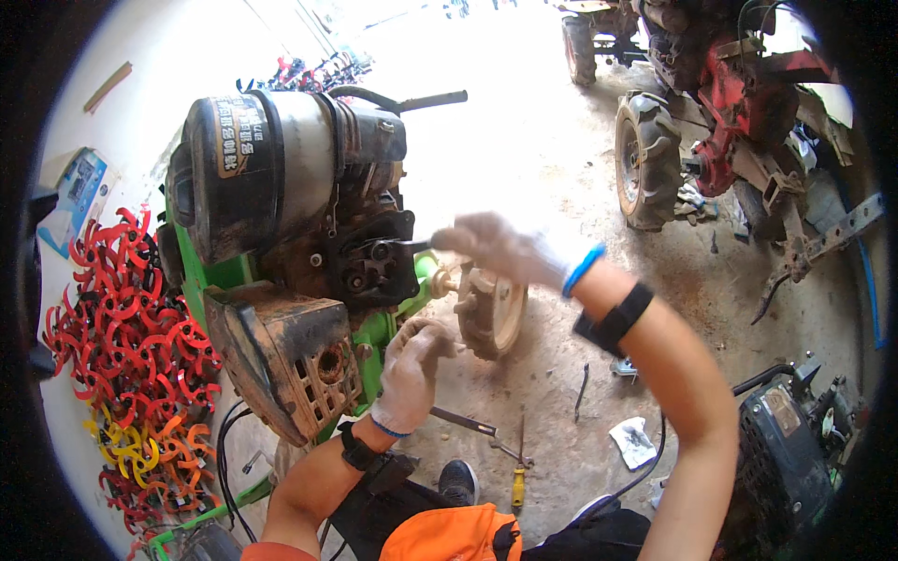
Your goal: The person uses a wrench to tighten bolts on a small engine mounted on a green frame. They repeatedly adjust the wrench and reposition their hands to secure the fasteners on the engine block.
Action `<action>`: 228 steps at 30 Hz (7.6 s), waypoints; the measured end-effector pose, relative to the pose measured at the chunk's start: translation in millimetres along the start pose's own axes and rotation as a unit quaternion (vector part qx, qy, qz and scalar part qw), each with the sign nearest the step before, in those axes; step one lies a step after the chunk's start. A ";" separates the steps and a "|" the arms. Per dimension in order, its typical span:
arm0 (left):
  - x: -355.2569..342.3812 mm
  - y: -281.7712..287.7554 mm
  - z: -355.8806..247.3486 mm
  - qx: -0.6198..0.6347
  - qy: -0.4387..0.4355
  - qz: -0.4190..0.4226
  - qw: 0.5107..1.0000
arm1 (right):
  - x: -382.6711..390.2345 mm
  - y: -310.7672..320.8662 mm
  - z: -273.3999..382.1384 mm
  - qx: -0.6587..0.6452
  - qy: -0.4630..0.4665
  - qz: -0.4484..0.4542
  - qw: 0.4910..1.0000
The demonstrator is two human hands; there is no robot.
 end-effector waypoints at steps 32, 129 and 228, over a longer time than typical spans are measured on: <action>29.4 -1.0 -0.5 -0.449 -0.172 -0.128 0.868 | 162.5 -72.4 77.8 0.387 0.061 -0.208 0.896; 26.4 -19.6 15.9 -0.068 -0.013 0.012 0.998 | 177.5 -95.1 96.0 0.250 0.146 -0.137 0.947; -1.2 17.6 44.1 -0.436 -0.194 -0.166 0.863 | 16.0 -149.7 -23.8 -0.364 0.119 -0.280 0.881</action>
Point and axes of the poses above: each hand's wrist, its own x-axis away from the middle knuckle, its own y-axis out of the back of the hand, z = x × y, the point moved 4 cm from there along -x, towards the middle knuckle, and after that the axes turned 12 degrees about -x, right-handed, at the moved point
